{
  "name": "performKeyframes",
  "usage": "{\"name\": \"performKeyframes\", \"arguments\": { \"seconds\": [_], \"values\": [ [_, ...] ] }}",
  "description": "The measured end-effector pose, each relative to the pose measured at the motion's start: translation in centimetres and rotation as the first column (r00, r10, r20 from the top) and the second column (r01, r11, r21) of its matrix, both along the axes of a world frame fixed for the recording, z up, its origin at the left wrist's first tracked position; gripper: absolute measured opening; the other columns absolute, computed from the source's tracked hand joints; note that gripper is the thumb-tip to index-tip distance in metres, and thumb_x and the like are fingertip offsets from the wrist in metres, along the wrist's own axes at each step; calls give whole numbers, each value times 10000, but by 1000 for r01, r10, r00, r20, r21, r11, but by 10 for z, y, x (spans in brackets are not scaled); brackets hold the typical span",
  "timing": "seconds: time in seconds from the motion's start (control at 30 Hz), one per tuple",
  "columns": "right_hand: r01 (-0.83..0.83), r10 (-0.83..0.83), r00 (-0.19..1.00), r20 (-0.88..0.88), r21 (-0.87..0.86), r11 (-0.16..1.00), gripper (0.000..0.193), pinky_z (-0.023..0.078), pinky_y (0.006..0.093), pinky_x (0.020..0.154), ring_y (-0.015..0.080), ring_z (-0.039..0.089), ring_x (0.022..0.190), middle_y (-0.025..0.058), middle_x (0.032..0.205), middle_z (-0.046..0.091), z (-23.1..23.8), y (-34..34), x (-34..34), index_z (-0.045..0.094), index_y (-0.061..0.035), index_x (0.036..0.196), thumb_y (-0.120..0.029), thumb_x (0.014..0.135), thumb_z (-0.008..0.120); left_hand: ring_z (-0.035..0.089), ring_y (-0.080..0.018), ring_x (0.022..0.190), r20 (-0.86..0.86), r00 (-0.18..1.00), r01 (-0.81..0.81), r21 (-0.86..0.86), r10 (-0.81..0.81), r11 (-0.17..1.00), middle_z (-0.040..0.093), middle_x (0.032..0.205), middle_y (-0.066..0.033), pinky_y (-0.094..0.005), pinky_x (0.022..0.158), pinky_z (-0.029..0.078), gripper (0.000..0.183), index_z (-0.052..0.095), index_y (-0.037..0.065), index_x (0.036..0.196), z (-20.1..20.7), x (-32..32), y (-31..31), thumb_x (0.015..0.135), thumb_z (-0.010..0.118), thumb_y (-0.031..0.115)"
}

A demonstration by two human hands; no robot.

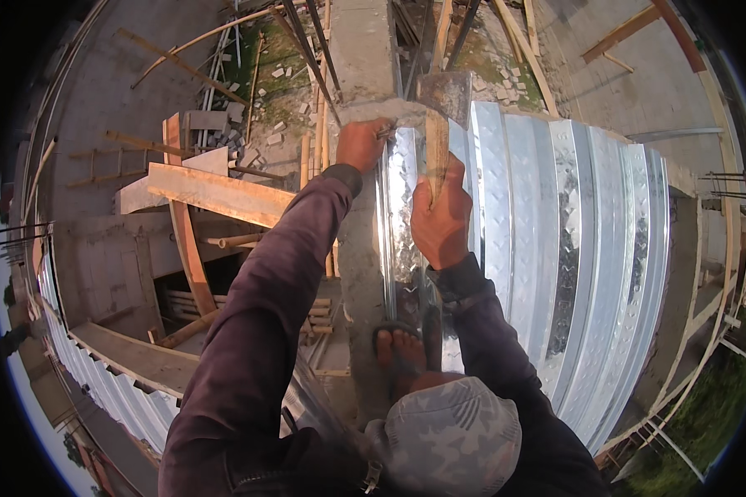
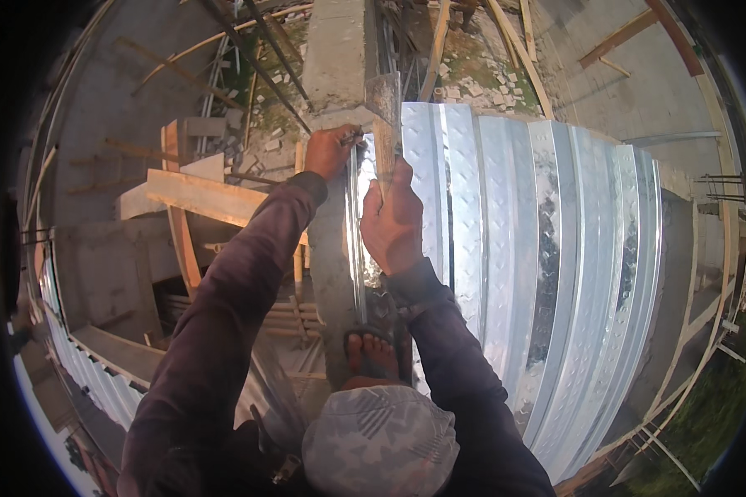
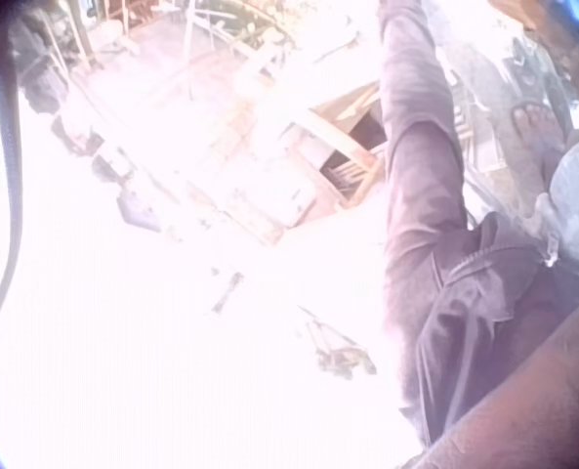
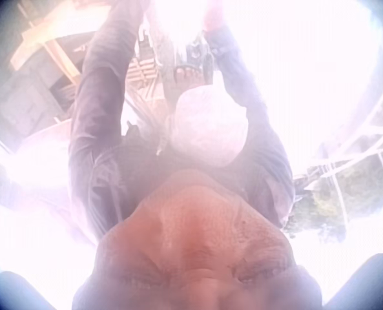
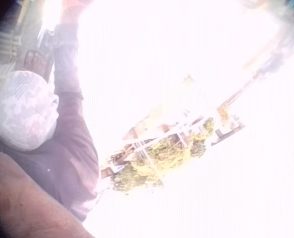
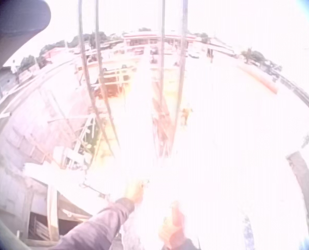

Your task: The person secures a corrugated metal sheet to a roof structure using a hammer and nails. They repeatedly position nails and strike them to fasten the sheet in place.

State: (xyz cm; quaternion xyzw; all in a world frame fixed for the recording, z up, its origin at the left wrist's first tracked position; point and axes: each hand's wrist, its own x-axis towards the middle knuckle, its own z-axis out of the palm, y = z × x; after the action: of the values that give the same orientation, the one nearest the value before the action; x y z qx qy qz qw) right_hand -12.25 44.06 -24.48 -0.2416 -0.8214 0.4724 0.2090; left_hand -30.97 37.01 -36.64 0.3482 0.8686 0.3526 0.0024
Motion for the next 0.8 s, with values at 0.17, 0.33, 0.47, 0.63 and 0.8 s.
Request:
{"name": "performKeyframes", "arguments": {
  "seconds": [0.17, 0.33, 0.47, 0.63, 0.8],
  "values": [
    [-51, 26, 972, 232, 103, 993, 319, 471, 528, 616, 491, 610, 722, 247, 743, 615, -15, 14, -19, 429, 0, 1191, -68, 907, 558, 697, -338, 783, -64, 997, 37, 52, -34, 998, 712, 845, -160, -412, 688, 546, 170, 735, 112, 999, -10, 2, -8, 833, 726, 146],
    [67, -64, 992, -110, 26, 997, 317, 491, 457, 609, 371, 646, 642, 177, 714, 618, 35, 7, -13, 424, 19, 1197, -83, 936, 570, 702, -336, 812, 26, 1000, -16, 50, 15, 999, 716, 874, -162, -407, 707, 557, 185, 737, 109, 1010, -14, 2, -12, 828, 727, 139],
    [-87, 60, 922, 384, 54, 995, 356, 482, 527, 703, 491, 634, 817, 308, 846, 638, -14, 14, -13, 368, 10, 1242, -111, 948, 527, 702, -340, 808, -36, 999, 6, 52, -4, 999, 714, 867, -167, -409, 711, 557, 178, 737, 109, 1005, -8, 5, -5, 829, 727, 140],
    [-46, 43, 987, 152, 16, 999, 347, 488, 523, 688, 493, 631, 788, 311, 833, 641, 19, 11, -14, 383, 35, 1209, -107, 936, 544, 690, -354, 782, -46, 999, -2, 103, 7, 995, 704, 839, -168, -421, 700, 551, 192, 735, 125, 999, -20, 3, -12, 808, 720, 115],
    [-39, 15, 982, 186, 127, 991, 299, 496, 461, 629, 427, 654, 728, 249, 791, 640, -33, 10, 0, 416, 44, 1170, -73, 933, 555, 694, -339, 773, -35, 999, 25, 101, -21, 995, 706, 827, -154, -414, 694, 555, 221, 736, 139, 998, -5, 11, -3, 778, 742, 134]
  ]
}}
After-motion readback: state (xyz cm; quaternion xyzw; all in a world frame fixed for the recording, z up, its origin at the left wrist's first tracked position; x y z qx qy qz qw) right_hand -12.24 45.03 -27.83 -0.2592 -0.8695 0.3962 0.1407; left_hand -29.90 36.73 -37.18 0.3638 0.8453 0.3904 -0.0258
